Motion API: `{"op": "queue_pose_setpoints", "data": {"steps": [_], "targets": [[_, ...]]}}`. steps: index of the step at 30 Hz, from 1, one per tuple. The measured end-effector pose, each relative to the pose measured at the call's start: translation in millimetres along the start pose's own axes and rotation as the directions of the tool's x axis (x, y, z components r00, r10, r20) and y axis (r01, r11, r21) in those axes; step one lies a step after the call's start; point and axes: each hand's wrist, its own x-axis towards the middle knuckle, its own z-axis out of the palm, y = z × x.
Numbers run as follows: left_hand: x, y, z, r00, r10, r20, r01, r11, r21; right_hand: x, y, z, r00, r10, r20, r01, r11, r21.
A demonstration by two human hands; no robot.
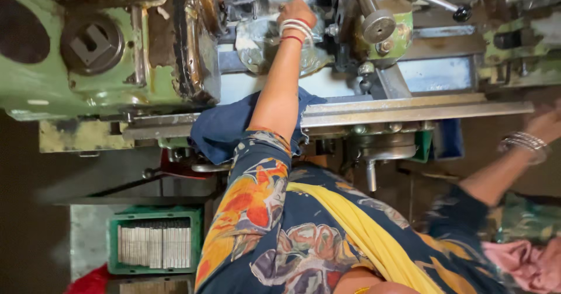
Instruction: The person repeatedly picks up small metal rods from a tray, places them into a green industrial press, and operates the machine to process them. The processed rods are then placed into a separate tray. This cycle is repeated continuously throughout the clip.
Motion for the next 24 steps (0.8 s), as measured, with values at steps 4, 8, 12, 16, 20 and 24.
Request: {"op": "queue_pose_setpoints", "data": {"steps": [4, 8, 12, 16, 20, 24], "targets": [[-31, 33, -9, 0.990, 0.121, -0.077, -0.113, 0.989, 0.099, -113, -24, 67, 0.904, 0.407, 0.132, -0.401, 0.913, -0.076], [-80, 40, -39, 0.924, 0.335, -0.184, -0.320, 0.941, 0.106, -157, -48, 90, 0.702, 0.507, 0.500, -0.485, 0.855, -0.186], [-162, -42, -100, 0.593, 0.642, -0.487, -0.712, 0.700, 0.057, -153, -30, 60, 0.664, 0.475, 0.578, -0.385, 0.879, -0.280], [-253, -196, -161, 0.717, 0.449, -0.534, -0.608, 0.777, -0.164, -210, -36, 53, 0.620, 0.398, 0.677, -0.225, 0.916, -0.332], [-305, -367, -165, 0.754, -0.324, -0.571, -0.282, 0.625, -0.728, -309, -81, 72, 0.471, -0.053, 0.881, 0.045, 0.998, 0.036], [-337, -479, -110, 0.654, -0.629, -0.421, -0.465, 0.104, -0.879, -417, -158, 86, 0.081, -0.419, 0.904, -0.047, 0.905, 0.423]]}}
